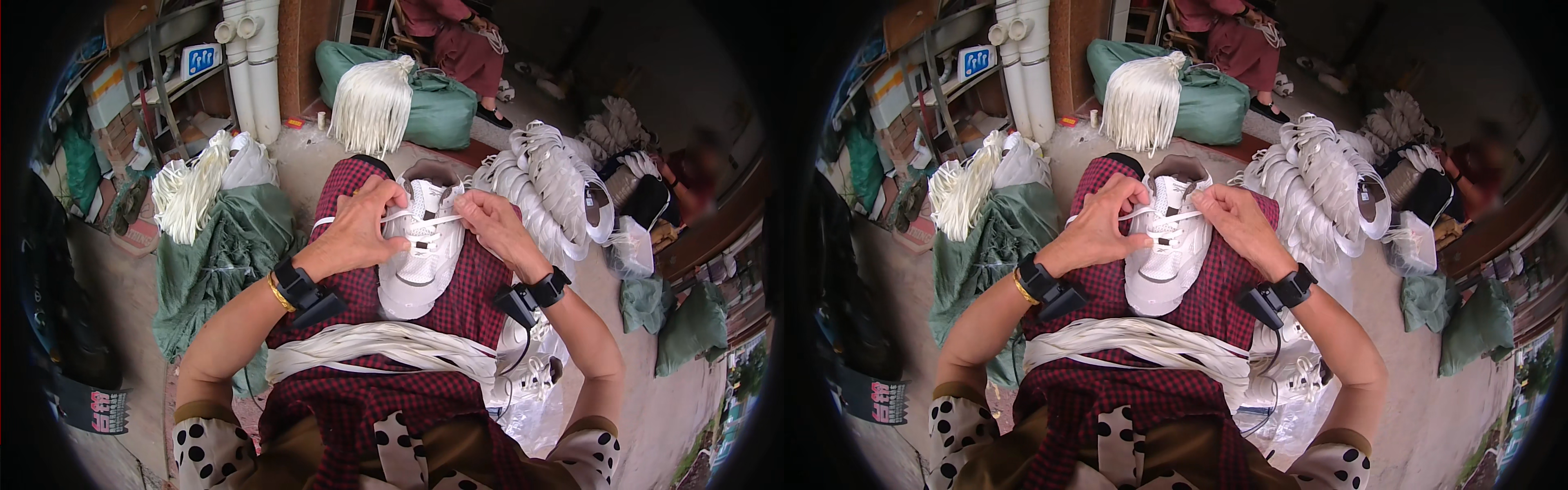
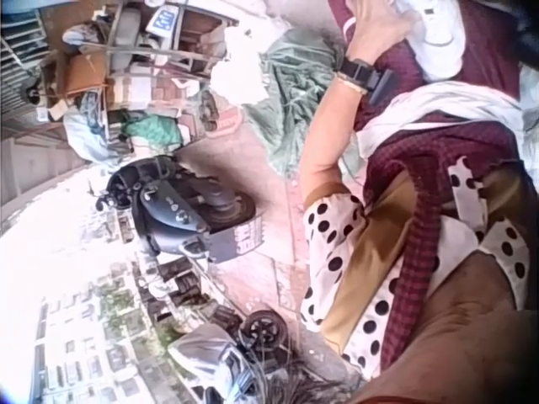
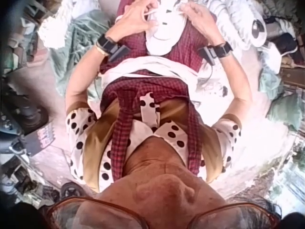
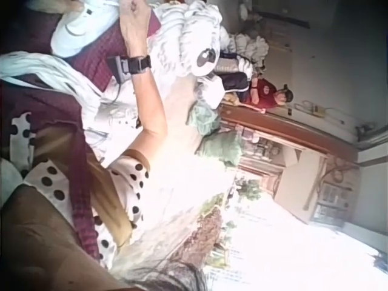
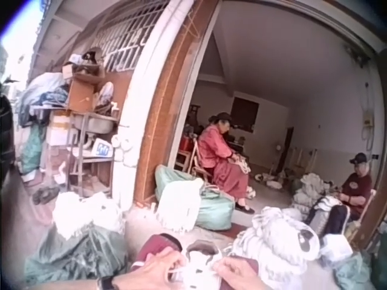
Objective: The recorder is seen inserting a long white shoelace through the eyelets of a white shoe upper.
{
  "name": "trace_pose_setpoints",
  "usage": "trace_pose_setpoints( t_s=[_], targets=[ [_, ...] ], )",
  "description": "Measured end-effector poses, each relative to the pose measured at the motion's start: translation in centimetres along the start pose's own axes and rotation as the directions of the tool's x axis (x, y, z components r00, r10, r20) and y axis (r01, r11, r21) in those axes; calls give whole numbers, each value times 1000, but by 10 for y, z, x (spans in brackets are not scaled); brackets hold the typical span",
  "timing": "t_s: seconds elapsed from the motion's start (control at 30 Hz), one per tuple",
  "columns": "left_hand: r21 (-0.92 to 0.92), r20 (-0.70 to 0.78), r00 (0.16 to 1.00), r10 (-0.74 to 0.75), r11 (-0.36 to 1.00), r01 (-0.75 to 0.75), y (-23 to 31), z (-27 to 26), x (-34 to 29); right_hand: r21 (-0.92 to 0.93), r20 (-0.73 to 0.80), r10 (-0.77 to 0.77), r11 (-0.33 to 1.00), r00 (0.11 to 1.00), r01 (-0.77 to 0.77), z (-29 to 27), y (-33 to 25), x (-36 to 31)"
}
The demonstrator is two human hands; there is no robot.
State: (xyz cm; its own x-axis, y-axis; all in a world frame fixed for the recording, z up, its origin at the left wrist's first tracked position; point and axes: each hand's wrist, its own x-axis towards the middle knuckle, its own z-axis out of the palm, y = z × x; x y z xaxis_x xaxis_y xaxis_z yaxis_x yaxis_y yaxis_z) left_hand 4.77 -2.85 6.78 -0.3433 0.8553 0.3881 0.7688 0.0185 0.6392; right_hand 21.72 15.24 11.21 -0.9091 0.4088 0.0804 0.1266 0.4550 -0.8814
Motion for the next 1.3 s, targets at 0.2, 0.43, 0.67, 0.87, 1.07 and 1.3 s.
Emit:
trace_pose_setpoints(
  t_s=[0.2, 0.43, 0.67, 0.87, 1.07, 1.3],
  targets=[
    [-14, 18, 1000, -9, 1000, 9, 0, 0, 2, 59, -130, -40, 997, 991, 48, 2, 11, 6],
    [34, -18, 1000, -1, 999, 1, 1, 3, 3, 61, -267, -127, 987, 955, 148, -23, 33, 8],
    [-43, -1, 1000, 28, 999, -28, -5, -1, 1, 47, -252, -119, 990, 960, 135, -25, 32, 9],
    [-129, 2, 997, 82, 988, -81, -5, -6, 0, -140, -68, -150, 980, 986, 139, -6, 22, -7],
    [-256, 37, 997, 63, 965, -51, -8, -10, 2, -45, 46, -109, 993, 993, 111, 11, 9, 0],
    [-5, 211, 954, -212, 976, 218, -38, -63, 13, -253, 73, -341, 903, 937, 348, 10, 20, 6]
  ],
)
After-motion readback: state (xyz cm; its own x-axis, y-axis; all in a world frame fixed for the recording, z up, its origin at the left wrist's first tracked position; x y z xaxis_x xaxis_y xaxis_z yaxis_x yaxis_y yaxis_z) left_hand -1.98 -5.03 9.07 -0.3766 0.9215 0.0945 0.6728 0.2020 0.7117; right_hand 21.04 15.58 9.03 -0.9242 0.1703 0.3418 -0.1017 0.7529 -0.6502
